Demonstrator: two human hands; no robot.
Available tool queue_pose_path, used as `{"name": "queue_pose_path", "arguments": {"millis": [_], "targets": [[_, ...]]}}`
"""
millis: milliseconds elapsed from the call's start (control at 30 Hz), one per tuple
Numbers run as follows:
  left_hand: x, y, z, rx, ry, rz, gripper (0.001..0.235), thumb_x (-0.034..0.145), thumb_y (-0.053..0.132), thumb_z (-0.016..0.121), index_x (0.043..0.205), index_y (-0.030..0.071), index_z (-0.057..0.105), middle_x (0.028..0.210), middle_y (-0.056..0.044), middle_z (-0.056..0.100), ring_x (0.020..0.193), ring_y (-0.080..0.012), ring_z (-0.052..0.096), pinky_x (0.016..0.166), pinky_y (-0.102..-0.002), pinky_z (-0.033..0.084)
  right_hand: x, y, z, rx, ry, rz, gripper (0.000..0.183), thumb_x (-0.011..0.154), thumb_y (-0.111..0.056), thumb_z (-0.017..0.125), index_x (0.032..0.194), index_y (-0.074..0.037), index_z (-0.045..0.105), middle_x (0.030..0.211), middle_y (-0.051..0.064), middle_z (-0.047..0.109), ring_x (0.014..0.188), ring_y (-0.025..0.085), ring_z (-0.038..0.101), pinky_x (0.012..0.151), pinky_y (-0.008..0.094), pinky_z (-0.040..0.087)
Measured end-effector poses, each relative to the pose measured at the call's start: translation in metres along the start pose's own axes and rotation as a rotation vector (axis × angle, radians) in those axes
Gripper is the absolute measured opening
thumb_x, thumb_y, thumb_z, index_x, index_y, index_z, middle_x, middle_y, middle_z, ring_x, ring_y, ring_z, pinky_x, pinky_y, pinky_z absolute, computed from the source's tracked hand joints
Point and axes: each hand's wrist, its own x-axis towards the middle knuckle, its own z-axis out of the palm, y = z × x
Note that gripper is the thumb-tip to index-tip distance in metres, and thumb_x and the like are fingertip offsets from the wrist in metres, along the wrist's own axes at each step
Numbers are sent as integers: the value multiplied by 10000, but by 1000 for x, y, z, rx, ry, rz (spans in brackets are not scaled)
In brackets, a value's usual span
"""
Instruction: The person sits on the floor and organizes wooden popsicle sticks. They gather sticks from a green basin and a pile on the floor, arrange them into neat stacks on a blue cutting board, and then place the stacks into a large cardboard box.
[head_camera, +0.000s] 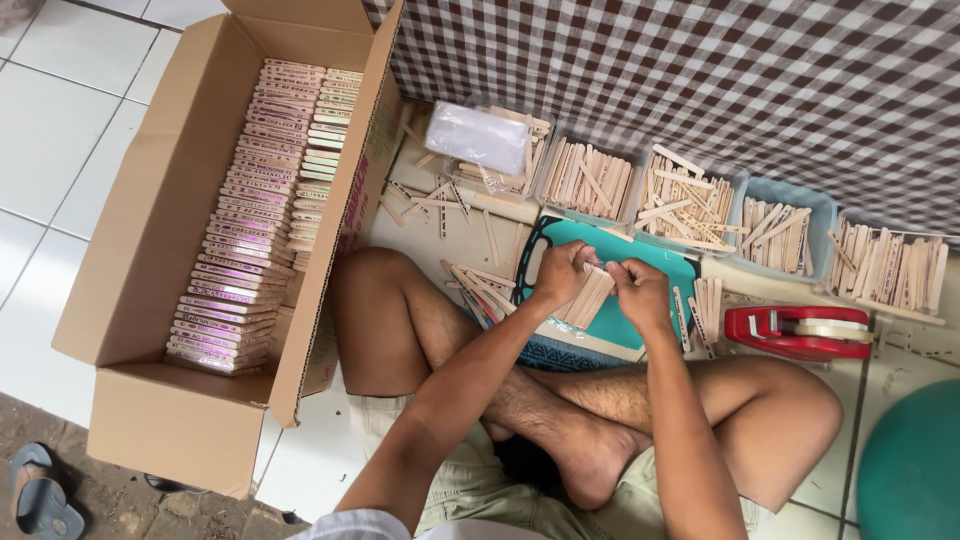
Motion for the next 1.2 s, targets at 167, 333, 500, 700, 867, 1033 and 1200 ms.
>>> {"name": "queue_pose_path", "arguments": {"millis": [167, 333, 500, 700, 867, 1033, 1200], "targets": [[-2, -2, 7, -19, 27, -8, 301, 1055, 218, 561, 831, 135, 745, 841, -74, 774, 925, -324, 738, 806, -404, 584, 3, 9, 1, -161, 75, -223, 333, 1002, -219, 747, 710, -87, 659, 605, 131, 596, 575, 312, 582, 565, 383, 461], [4, 2, 6, -46, 41, 24, 290, 1063, 211, 556, 862, 128, 748, 863, -83, 776, 947, -319, 736, 810, -408, 580, -3, -4, 2, -101, 247, -282, 326, 1013, -235, 778, 724, -124, 679, 592, 67, 577, 566, 221, 572, 547, 311, 453], [12, -1, 0, -222, 100, -178, 331, 1115, 237, 483, 946, 145, 753, 958, -43, 790, 954, -252, 732, 862, -381, 539, -11, -26, -13, 339, -64, 24, 470, 917, -211, 825, 1290, -55, 585, 752, 40, 670, 580, 109, 550, 539, 223, 481], [4, 24, -14, -466, 69, -297, 416, 937, 192, 763, 1245, 75, 510, 953, -27, 699, 819, -91, 618, 756, -227, 485, -6, -28, -12, 518, 135, -98, 362, 977, -117, 778, 1201, -65, 499, 777, 7, 649, 589, 63, 568, 531, 170, 500], [7, 33, -19, -478, 75, -199, 259, 918, 170, 793, 1114, 112, 634, 949, -35, 746, 773, -74, 631, 681, -213, 517, -4, -25, -14, 543, 154, -162, 319, 987, -99, 763, 1241, -59, 573, 788, 48, 657, 582, 95, 596, 502, 202, 521], [6, 25, -15, -499, 78, -151, 290, 911, 177, 812, 1167, 153, 677, 967, -35, 757, 776, -75, 657, 682, -205, 549, -1, -16, -13, 546, 166, -220, 356, 989, -93, 761, 1301, -51, 594, 796, 66, 656, 590, 107, 598, 505, 217, 527], [10, 21, -13, -537, 66, -82, 307, 926, 142, 797, 1216, 152, 697, 979, -53, 741, 793, -91, 679, 686, -226, 564, 0, -16, -15, 516, 182, -257, 400, 970, -54, 759, 1342, -41, 613, 804, 76, 654, 632, 114, 613, 532, 230, 550]]}}
